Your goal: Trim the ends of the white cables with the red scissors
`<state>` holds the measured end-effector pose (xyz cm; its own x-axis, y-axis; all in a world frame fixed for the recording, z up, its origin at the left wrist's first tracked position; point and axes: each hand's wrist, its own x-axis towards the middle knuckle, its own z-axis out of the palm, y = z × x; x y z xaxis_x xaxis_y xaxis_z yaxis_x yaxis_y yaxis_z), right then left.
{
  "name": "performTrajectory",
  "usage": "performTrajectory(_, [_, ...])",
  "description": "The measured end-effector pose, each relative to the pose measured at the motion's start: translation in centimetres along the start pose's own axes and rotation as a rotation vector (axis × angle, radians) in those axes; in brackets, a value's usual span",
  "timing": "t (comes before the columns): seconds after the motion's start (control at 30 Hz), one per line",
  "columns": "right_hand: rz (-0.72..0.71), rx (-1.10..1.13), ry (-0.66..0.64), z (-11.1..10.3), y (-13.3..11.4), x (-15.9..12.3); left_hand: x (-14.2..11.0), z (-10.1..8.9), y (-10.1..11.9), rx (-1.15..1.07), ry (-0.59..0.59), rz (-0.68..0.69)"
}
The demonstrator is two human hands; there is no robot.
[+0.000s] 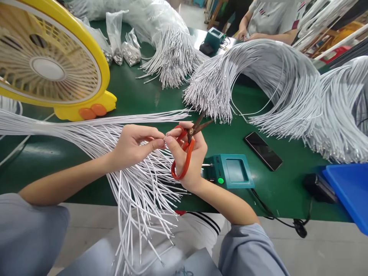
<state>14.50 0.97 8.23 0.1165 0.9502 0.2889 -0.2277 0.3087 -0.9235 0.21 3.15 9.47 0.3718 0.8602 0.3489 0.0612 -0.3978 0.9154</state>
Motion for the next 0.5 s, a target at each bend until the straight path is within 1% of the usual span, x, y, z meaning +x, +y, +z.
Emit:
performTrajectory(0.1, [-0.006,-0.018,0.003,0.01,-0.03,-0.01,0.06,0.04,0.03,0.015,0.033,0.013])
performTrajectory(0.27, [-0.006,-0.026,0.002,0.12,-0.10,-0.02,-0.06,0.11,0.14,0.027,0.062,-0.024])
performTrajectory(0.4, [0.000,-0.046,0.004,0.18,-0.16,-0.05,-0.10,0.12,0.16,-0.013,0.047,-0.073])
performTrajectory(0.5, [0.008,-0.054,0.009,0.20,-0.19,-0.01,-0.06,0.17,0.27,-0.103,0.009,-0.133])
